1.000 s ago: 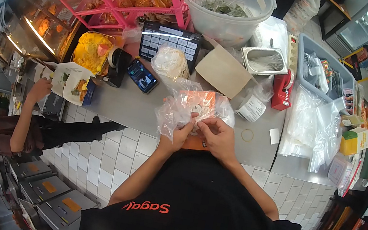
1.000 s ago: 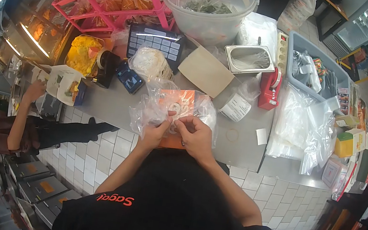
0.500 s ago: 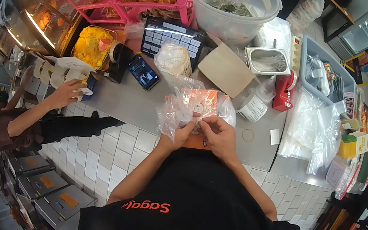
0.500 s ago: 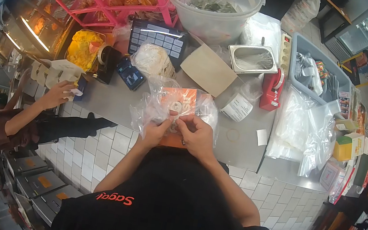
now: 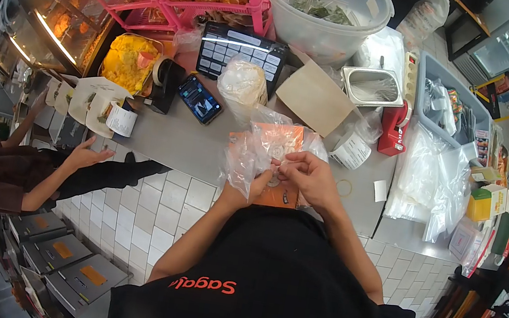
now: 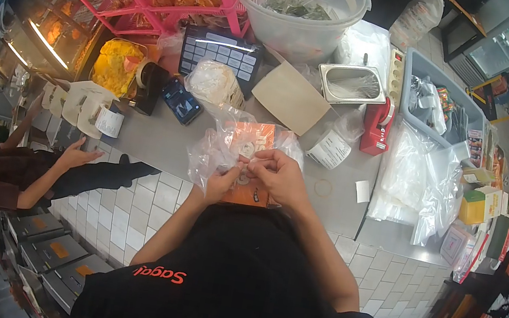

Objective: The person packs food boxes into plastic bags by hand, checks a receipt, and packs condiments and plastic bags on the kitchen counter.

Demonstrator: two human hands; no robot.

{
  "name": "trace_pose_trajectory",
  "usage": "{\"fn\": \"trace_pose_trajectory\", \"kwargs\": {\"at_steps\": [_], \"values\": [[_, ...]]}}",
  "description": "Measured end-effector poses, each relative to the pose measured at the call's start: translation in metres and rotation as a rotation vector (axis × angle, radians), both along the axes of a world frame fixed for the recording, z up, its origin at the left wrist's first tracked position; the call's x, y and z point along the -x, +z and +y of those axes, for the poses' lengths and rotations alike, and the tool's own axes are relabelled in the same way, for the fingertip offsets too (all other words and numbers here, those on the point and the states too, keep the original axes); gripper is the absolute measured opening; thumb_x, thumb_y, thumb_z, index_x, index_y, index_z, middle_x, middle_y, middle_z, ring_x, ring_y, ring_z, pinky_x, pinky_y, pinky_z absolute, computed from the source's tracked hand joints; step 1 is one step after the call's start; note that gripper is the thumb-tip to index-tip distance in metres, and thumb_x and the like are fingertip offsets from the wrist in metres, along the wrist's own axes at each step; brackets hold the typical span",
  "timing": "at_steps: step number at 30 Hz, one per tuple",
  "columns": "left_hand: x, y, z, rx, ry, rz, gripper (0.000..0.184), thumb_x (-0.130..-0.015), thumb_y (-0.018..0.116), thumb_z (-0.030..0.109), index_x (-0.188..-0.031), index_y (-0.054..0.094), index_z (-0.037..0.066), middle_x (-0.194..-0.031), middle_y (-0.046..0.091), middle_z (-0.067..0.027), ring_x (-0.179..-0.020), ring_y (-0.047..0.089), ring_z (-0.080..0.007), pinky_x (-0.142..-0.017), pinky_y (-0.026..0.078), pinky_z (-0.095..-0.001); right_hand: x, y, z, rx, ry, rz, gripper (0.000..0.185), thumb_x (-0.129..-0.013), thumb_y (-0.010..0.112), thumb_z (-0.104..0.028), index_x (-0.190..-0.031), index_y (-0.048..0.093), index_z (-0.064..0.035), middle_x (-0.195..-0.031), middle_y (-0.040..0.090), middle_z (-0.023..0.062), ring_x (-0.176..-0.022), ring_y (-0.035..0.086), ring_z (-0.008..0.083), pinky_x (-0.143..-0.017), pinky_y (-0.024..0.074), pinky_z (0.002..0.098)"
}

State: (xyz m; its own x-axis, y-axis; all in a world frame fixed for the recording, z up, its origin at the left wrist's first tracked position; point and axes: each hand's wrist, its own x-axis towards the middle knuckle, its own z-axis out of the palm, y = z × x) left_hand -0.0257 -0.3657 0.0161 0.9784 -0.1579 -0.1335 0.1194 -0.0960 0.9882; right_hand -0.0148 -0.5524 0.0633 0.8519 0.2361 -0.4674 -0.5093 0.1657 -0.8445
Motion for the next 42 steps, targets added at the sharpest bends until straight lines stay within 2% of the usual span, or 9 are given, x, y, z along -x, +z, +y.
{"fn": "trace_pose_trajectory", "kwargs": {"at_steps": [3, 12, 16, 22, 28, 30, 33, 39, 42], "values": [[-0.002, 0.025, -0.001, -0.081, -0.001, 0.044, 0.016, -0.089, 0.063, 0.010, -0.100, 0.067, 0.000, -0.090, 0.069, -0.0089, -0.080, 0.065, -0.0167, -0.069, 0.052, -0.0315, 0.014, -0.008, 0.008, -0.005, -0.144, -0.060, 0.023, -0.092, 0.066, -0.009, -0.106, 0.056, 0.0048, -0.094, 0.068, 0.0116, -0.086, 0.069, 0.0158, -0.074, 0.0583, 0.0278], [-0.002, 0.008, -0.001, -0.021, -0.001, -0.035, 0.015, -0.090, 0.062, 0.009, -0.101, 0.066, -0.001, -0.095, 0.069, -0.0106, -0.085, 0.066, -0.0194, -0.074, 0.052, -0.0332, 0.026, -0.007, 0.014, 0.071, -0.111, -0.088, 0.014, -0.091, 0.068, -0.010, -0.096, 0.062, 0.0018, -0.090, 0.069, 0.0071, -0.082, 0.068, 0.0113, -0.070, 0.0548, 0.0238], [-0.003, 0.017, 0.000, -0.069, -0.017, 0.076, 0.015, -0.089, 0.062, 0.008, -0.101, 0.066, -0.001, -0.096, 0.069, -0.0108, -0.085, 0.066, -0.0199, -0.075, 0.053, -0.0336, 0.025, -0.007, 0.015, 0.103, -0.083, -0.109, 0.014, -0.091, 0.068, -0.010, -0.097, 0.063, 0.0019, -0.090, 0.070, 0.0065, -0.082, 0.067, 0.0098, -0.069, 0.0531, 0.0224], [-0.001, 0.012, -0.002, -0.009, 0.020, -0.060, 0.016, -0.088, 0.063, 0.007, -0.101, 0.066, -0.001, -0.095, 0.069, -0.0111, -0.084, 0.066, -0.0208, -0.074, 0.053, -0.0335, 0.028, -0.009, 0.018, 0.086, -0.134, -0.110, 0.015, -0.092, 0.067, -0.010, -0.099, 0.063, 0.0018, -0.090, 0.070, 0.0064, -0.083, 0.067, 0.0099, -0.069, 0.0529, 0.0229], [-0.002, 0.018, -0.001, -0.082, 0.003, 0.092, 0.015, -0.088, 0.063, 0.007, -0.100, 0.066, -0.001, -0.094, 0.069, -0.0107, -0.084, 0.066, -0.0209, -0.074, 0.052, -0.0344, 0.027, -0.003, 0.018, 0.081, -0.146, -0.097, 0.014, -0.093, 0.066, -0.010, -0.100, 0.062, 0.0017, -0.092, 0.070, 0.0073, -0.085, 0.068, 0.0126, -0.072, 0.0545, 0.0249], [-0.003, 0.014, -0.001, -0.126, -0.015, -0.060, 0.014, -0.087, 0.063, 0.007, -0.099, 0.067, -0.001, -0.093, 0.069, -0.0106, -0.083, 0.066, -0.0206, -0.074, 0.052, -0.0346, 0.026, -0.003, 0.017, 0.070, -0.137, -0.075, 0.014, -0.093, 0.066, -0.010, -0.099, 0.062, 0.0015, -0.092, 0.070, 0.0075, -0.085, 0.068, 0.0126, -0.072, 0.0544, 0.0247], [-0.004, 0.014, -0.002, -0.109, -0.004, -0.100, 0.014, -0.087, 0.062, 0.007, -0.098, 0.067, -0.001, -0.093, 0.069, -0.0107, -0.082, 0.066, -0.0207, -0.074, 0.052, -0.0345, 0.026, -0.008, 0.018, 0.062, -0.153, -0.108, 0.014, -0.093, 0.066, -0.010, -0.099, 0.062, 0.0015, -0.091, 0.070, 0.0075, -0.084, 0.068, 0.0120, -0.071, 0.0542, 0.0241], [-0.003, 0.033, -0.003, -0.099, 0.011, 0.051, 0.014, -0.087, 0.063, 0.006, -0.098, 0.067, -0.001, -0.093, 0.069, -0.0102, -0.082, 0.065, -0.0189, -0.072, 0.052, -0.0330, 0.028, -0.012, 0.016, 0.081, -0.139, -0.092, 0.014, -0.092, 0.067, -0.010, -0.098, 0.062, 0.0016, -0.089, 0.070, 0.0074, -0.082, 0.069, 0.0116, -0.066, 0.0538, 0.0235], [-0.003, 0.018, -0.003, -0.065, 0.020, -0.087, 0.014, -0.087, 0.063, 0.006, -0.099, 0.067, -0.001, -0.093, 0.069, -0.0101, -0.081, 0.065, -0.0187, -0.072, 0.052, -0.0324, 0.027, -0.008, 0.017, 0.081, -0.151, -0.102, 0.015, -0.092, 0.067, -0.011, -0.098, 0.062, 0.0016, -0.089, 0.070, 0.0074, -0.082, 0.069, 0.0117, -0.065, 0.0536, 0.0234]]}}
